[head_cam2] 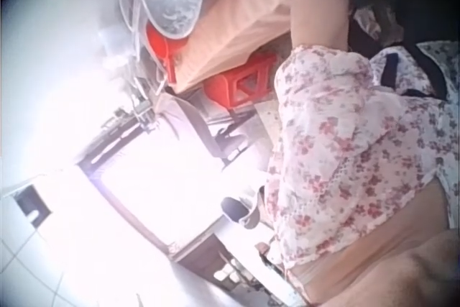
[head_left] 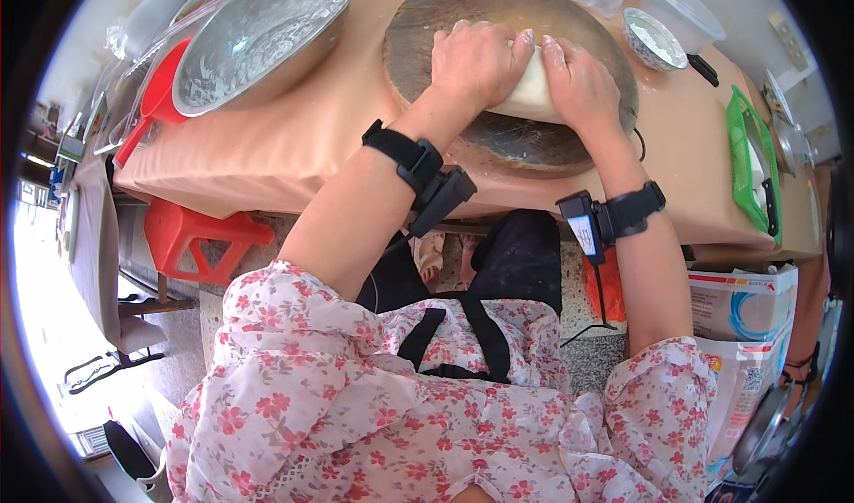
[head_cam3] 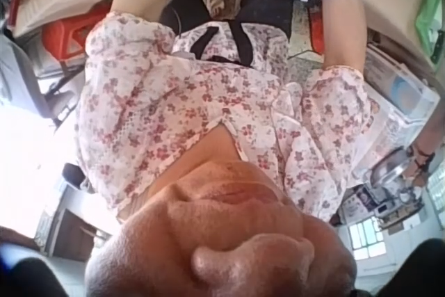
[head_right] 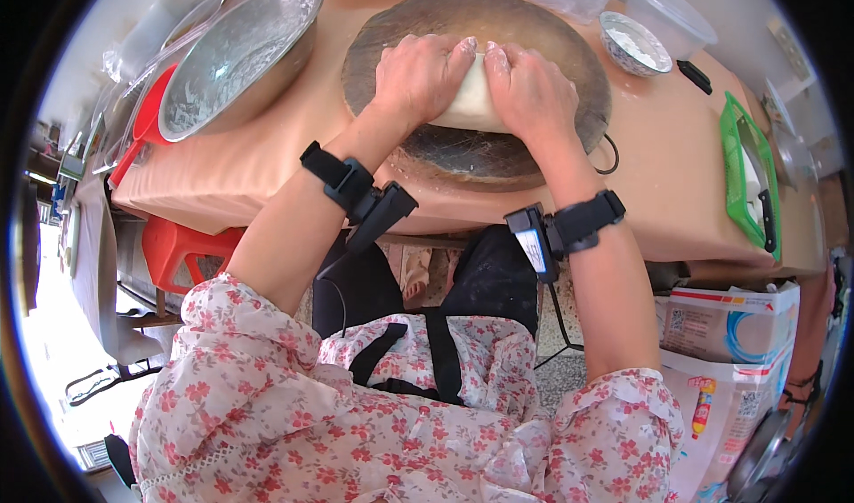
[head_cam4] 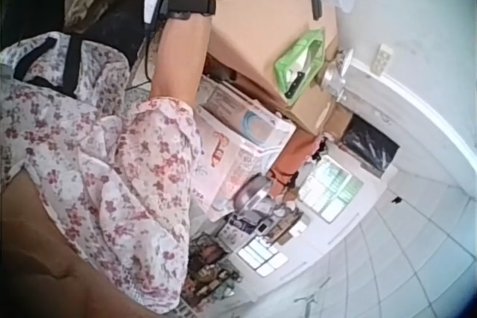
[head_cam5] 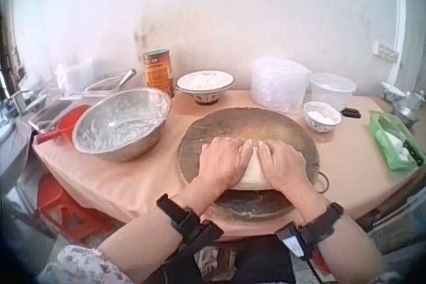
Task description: The recorder is kneading a large piece of white dough on a wooden cutting board.
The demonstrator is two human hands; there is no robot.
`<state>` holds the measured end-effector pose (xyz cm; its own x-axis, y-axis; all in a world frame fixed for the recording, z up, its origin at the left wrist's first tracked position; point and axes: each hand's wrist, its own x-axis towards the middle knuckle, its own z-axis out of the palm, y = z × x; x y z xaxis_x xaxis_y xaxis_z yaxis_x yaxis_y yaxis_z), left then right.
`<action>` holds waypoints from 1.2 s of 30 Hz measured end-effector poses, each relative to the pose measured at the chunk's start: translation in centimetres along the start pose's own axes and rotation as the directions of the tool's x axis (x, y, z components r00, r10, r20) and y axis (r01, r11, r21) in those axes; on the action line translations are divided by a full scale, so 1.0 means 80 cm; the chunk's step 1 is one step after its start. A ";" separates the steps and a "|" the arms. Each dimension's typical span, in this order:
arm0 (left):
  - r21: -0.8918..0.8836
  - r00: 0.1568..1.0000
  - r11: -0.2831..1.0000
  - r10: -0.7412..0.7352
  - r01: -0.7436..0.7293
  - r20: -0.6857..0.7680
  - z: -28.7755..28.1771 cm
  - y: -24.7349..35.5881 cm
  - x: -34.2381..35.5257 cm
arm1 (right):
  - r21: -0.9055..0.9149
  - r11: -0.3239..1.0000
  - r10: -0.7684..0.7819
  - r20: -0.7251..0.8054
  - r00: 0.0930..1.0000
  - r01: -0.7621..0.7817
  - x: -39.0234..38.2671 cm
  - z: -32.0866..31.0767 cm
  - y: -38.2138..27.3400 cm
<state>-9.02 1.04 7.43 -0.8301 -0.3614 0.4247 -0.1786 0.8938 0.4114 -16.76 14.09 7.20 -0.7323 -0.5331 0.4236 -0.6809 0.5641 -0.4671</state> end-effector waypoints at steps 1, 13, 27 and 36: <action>0.004 0.999 0.999 -0.035 0.035 0.024 0.001 0.002 0.004 | -0.004 1.000 0.002 -0.005 1.000 -0.002 0.004 0.000 0.002; 0.023 0.947 0.971 0.235 -0.236 -0.218 0.001 -0.006 -0.065 | 0.047 0.972 -0.217 -0.191 0.957 0.230 -0.068 0.000 0.003; -0.089 0.890 0.958 0.215 -0.272 -0.402 -0.019 0.015 -0.121 | -0.209 0.877 -0.477 -0.277 0.834 0.433 -0.118 -0.021 -0.016; -0.035 0.920 0.967 0.226 -0.250 -0.320 -0.003 0.000 -0.075 | 0.011 0.957 -0.281 -0.208 0.937 0.290 -0.069 -0.002 -0.004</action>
<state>-3.93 3.17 5.08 -0.6354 -0.2150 0.7416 0.0537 0.9458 0.3202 -12.50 16.98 5.17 -0.4969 -0.5271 0.6895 -0.8636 0.3784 -0.3331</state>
